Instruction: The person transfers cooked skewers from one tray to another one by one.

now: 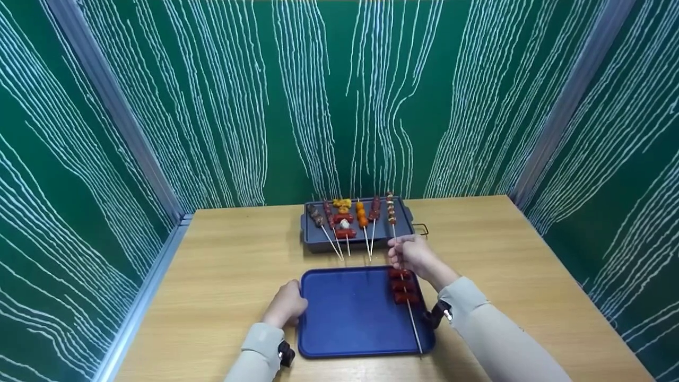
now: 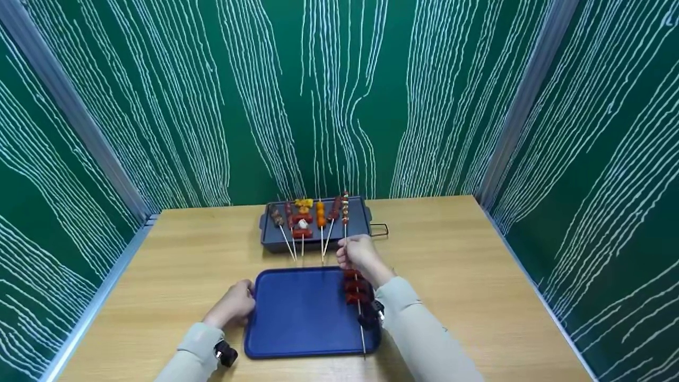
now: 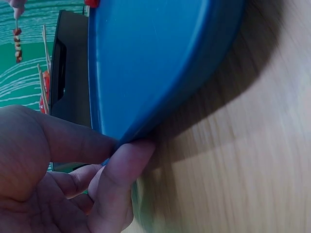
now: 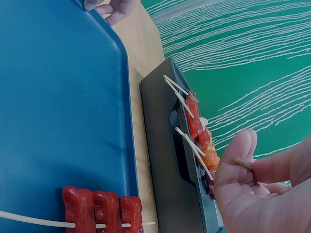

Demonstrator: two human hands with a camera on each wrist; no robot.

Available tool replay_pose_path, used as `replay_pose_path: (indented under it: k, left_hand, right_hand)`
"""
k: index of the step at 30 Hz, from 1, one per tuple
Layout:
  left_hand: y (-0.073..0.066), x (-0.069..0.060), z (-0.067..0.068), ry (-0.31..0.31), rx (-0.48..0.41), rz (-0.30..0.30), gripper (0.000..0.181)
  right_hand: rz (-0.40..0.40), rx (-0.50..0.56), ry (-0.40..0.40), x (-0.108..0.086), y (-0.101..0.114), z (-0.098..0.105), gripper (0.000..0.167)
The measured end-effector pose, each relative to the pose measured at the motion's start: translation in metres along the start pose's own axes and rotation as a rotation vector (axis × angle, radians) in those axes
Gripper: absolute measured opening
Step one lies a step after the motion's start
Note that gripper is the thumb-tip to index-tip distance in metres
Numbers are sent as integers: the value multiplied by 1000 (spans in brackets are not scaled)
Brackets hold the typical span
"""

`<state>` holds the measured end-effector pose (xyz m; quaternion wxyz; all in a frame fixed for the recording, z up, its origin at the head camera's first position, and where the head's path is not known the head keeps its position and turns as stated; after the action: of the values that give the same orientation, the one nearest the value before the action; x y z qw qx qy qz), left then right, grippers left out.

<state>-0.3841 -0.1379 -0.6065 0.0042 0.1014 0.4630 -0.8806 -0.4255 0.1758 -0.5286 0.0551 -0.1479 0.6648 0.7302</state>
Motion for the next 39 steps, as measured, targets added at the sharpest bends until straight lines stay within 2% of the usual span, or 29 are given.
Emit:
replay_pose_path:
  k: [13, 20, 29, 39]
  left_hand:
    - [-1, -1, -1, 7, -6, 6, 17]
    - [-3, 0, 0, 8, 4, -14, 8]
    - [-3, 0, 1, 5, 15, 5, 10]
    - [-1, -2, 1, -7, 7, -4, 11]
  right_hand:
    - [24, 10, 11, -7, -2, 3, 20]
    - [54, 0, 42, -12, -1, 2, 19]
    - [60, 13, 52, -17, -4, 1, 20]
    - [56, 6, 57, -22, -8, 1, 21]
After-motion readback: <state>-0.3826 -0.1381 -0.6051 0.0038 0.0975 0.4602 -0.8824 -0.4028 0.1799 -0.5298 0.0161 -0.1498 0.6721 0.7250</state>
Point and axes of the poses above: each hand's wrist, its own x-axis towards the middle knuckle, its own z-axis out of the back of the hand, y = z × x, the point moved 9 cm from there along x, towards the middle knuckle, and after that the axes turned 8 degrees about -x, right-handed, at the moved point
